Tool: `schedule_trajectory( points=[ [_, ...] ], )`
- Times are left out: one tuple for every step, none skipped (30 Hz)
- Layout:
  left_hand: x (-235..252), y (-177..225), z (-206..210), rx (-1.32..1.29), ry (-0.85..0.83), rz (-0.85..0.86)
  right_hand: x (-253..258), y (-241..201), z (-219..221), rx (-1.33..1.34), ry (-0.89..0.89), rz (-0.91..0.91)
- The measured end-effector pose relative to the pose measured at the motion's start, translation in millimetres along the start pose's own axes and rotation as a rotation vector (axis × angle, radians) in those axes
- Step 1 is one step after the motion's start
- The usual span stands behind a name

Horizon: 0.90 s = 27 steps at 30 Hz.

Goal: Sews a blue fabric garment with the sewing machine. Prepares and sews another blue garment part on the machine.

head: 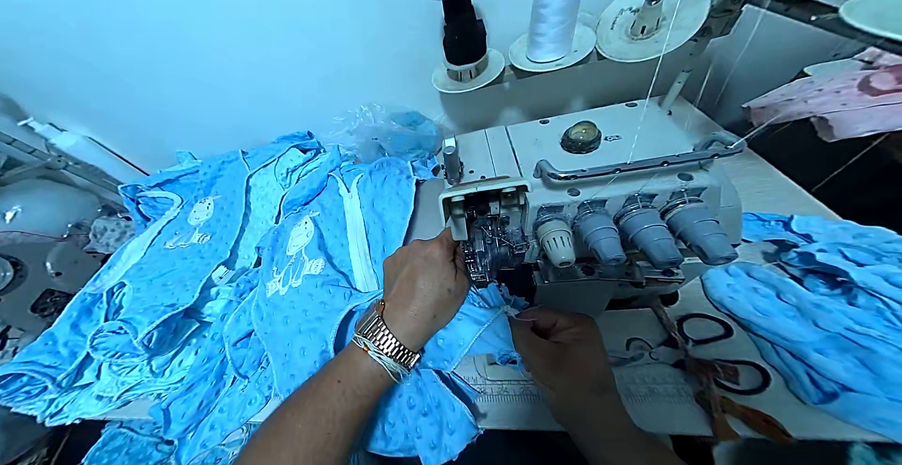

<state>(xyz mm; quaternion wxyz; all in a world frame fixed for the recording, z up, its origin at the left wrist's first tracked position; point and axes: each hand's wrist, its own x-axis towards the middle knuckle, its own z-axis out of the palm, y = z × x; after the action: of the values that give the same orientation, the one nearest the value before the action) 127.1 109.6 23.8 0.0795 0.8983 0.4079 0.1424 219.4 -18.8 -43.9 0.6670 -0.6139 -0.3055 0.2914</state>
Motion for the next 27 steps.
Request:
schedule_trajectory(
  points=[
    [2,-2,-1,-0.01,0.002,0.02,2,-1,0,-0.039,-0.006,-0.003],
    [4,-6,-1,-0.018,0.003,0.049,4,-3,1,-0.078,-0.015,-0.005],
    [6,-10,-2,-0.032,0.005,0.092,7,-4,1,-0.12,-0.025,-0.009],
    [11,-16,0,-0.051,0.014,0.136,9,-6,1,-0.162,-0.031,-0.014],
    [16,-22,3,-0.067,0.034,0.19,10,-6,2,-0.196,-0.028,-0.019],
    [23,-29,7,-0.078,0.054,0.242,10,-6,4,-0.227,-0.012,-0.035],
    [27,-35,10,-0.088,0.08,0.295,10,-6,7,-0.248,0.016,-0.063],
    [27,-39,12,-0.086,0.135,0.353,9,-4,10,-0.257,0.049,-0.105],
    [25,-44,12,-0.064,0.221,0.432,7,-1,12,-0.265,0.072,-0.163],
    [20,-47,9,-0.041,0.31,0.527,6,3,12,-0.274,0.078,-0.229],
    [12,-48,3,-0.035,0.378,0.631,4,7,11,-0.279,0.068,-0.309],
    [4,-45,-5,-0.054,0.382,0.734,3,12,9,-0.288,0.052,-0.387],
    [-4,-42,-13,-0.07,0.311,0.824,2,15,8,-0.324,0.037,-0.448],
    [-9,-38,-21,-0.078,0.191,0.89,0,17,6,-0.345,0.021,-0.496],
    [-11,-34,-26,-0.077,0.048,0.924,-1,17,4,-0.353,0.003,-0.54],
    [-9,-30,-31,-0.079,-0.091,0.933,-2,16,2,-0.356,-0.019,-0.581],
    [-6,-28,-35,-0.091,-0.197,0.933,-2,14,-1,-0.366,-0.046,-0.618],
    [-3,-24,-41,-0.095,-0.278,0.925,-1,13,-3,-0.378,-0.073,-0.645],
    [1,-20,-48,-0.079,-0.346,0.911,0,13,-5,-0.388,-0.105,-0.66],
    [4,-15,-54,-0.041,-0.419,0.886,1,13,-7,-0.399,-0.13,-0.667],
    [7,-8,-61,0.016,-0.516,0.835,3,13,-8,-0.407,-0.149,-0.67],
    [11,-1,-67,0.08,-0.609,0.772,5,13,-9,-0.417,-0.164,-0.67],
    [15,6,-72,0.148,-0.692,0.716,7,12,-8,-0.428,-0.179,-0.667],
    [18,13,-76,0.208,-0.743,0.675,9,11,-7,-0.432,-0.189,-0.666],
    [21,18,-78,0.247,-0.744,0.666,12,9,-7,-0.424,-0.203,-0.667],
    [23,20,-79,0.274,-0.723,0.678,14,9,-6,-0.403,-0.216,-0.667],
    [25,22,-80,0.297,-0.707,0.698,16,8,-6,-0.381,-0.231,-0.66]
  ],
)
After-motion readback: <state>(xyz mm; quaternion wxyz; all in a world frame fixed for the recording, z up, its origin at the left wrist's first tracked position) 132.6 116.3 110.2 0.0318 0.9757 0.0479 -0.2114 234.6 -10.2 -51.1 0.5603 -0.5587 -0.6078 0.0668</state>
